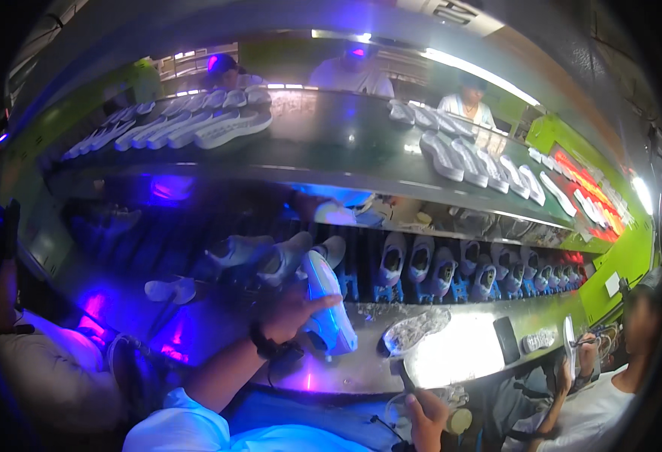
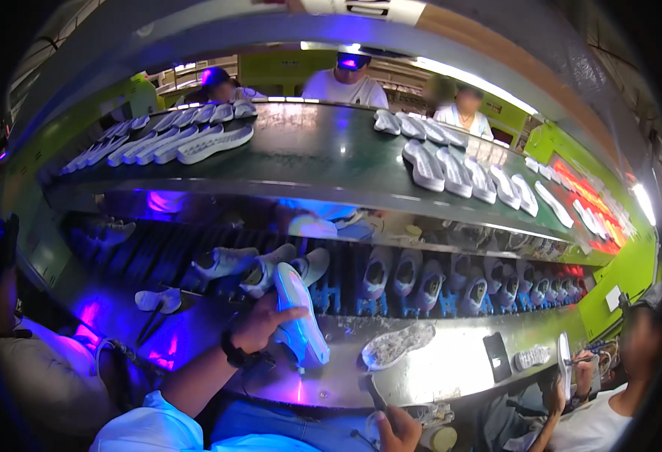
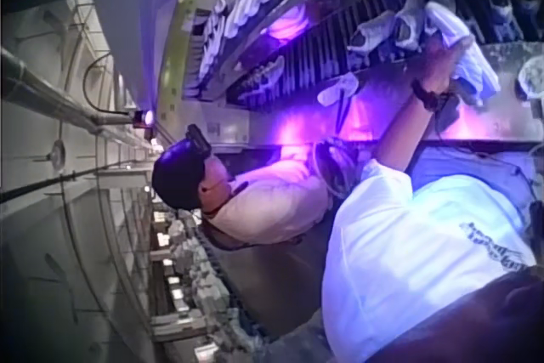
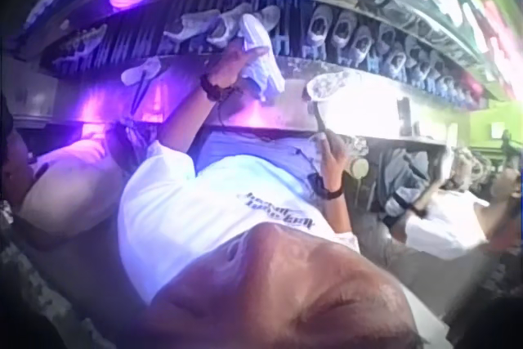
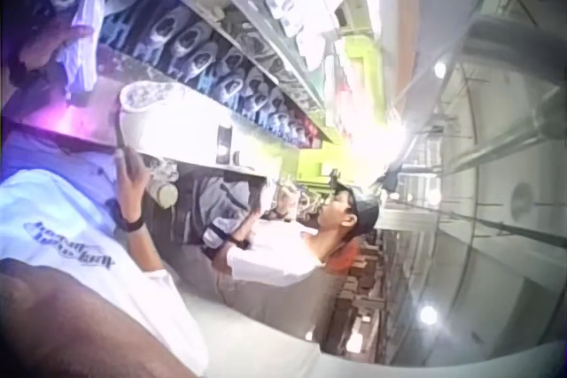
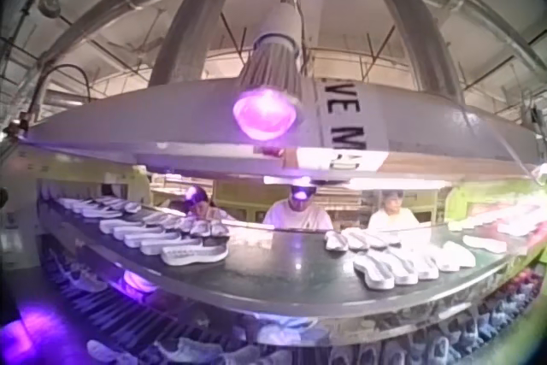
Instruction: The person uses a handheld tool to apply a substance to the soles of white shoes on a conveyor belt. They repeatedly pick up shoes, treat the soles, and place them back on the line while other workers perform similar tasks nearby.
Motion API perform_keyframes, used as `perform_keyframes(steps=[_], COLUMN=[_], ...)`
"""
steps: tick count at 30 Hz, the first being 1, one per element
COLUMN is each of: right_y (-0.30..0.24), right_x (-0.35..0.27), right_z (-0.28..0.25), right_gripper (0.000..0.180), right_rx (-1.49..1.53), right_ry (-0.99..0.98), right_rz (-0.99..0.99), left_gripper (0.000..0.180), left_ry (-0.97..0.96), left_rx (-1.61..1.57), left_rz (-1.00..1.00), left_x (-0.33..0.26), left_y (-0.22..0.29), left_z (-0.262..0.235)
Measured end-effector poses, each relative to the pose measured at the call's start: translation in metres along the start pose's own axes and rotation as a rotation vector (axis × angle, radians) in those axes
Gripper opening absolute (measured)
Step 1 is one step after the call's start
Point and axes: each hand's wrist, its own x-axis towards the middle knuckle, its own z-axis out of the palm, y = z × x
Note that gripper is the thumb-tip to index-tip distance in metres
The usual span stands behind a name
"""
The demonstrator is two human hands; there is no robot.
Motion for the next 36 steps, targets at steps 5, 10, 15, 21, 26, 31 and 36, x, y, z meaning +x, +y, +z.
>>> perform_keyframes(steps=[5,10,15,21,26,31,36], right_y=[-0.010,-0.012,0.001,0.019,0.012,0.016,0.020], right_x=[0.017,0.026,0.030,0.039,0.046,0.026,0.003], right_z=[0.031,0.060,0.088,0.124,0.139,0.140,0.129], right_gripper=[0.026,0.029,0.031,0.029,0.030,0.028,0.026], right_rx=[-0.158,0.073,-0.013,-0.073,-0.102,0.015,0.099], right_ry=[-0.102,-0.197,-0.279,-0.334,-0.403,-0.403,-0.454], right_rz=[0.066,0.270,0.252,0.289,0.290,0.317,0.286], left_gripper=[0.089,0.084,0.080,0.079,0.065,0.077,0.075], left_ry=[0.017,-0.051,0.002,0.026,0.063,0.054,0.064], left_rx=[0.548,0.890,1.054,1.102,1.087,1.074,1.091], left_rz=[0.433,0.465,0.482,0.513,0.518,0.514,0.516], left_x=[-0.063,-0.115,-0.162,-0.191,-0.195,-0.198,-0.197], left_y=[-0.015,-0.021,-0.027,-0.032,-0.040,-0.040,-0.042], left_z=[-0.025,-0.029,-0.029,-0.033,-0.037,-0.038,-0.037])
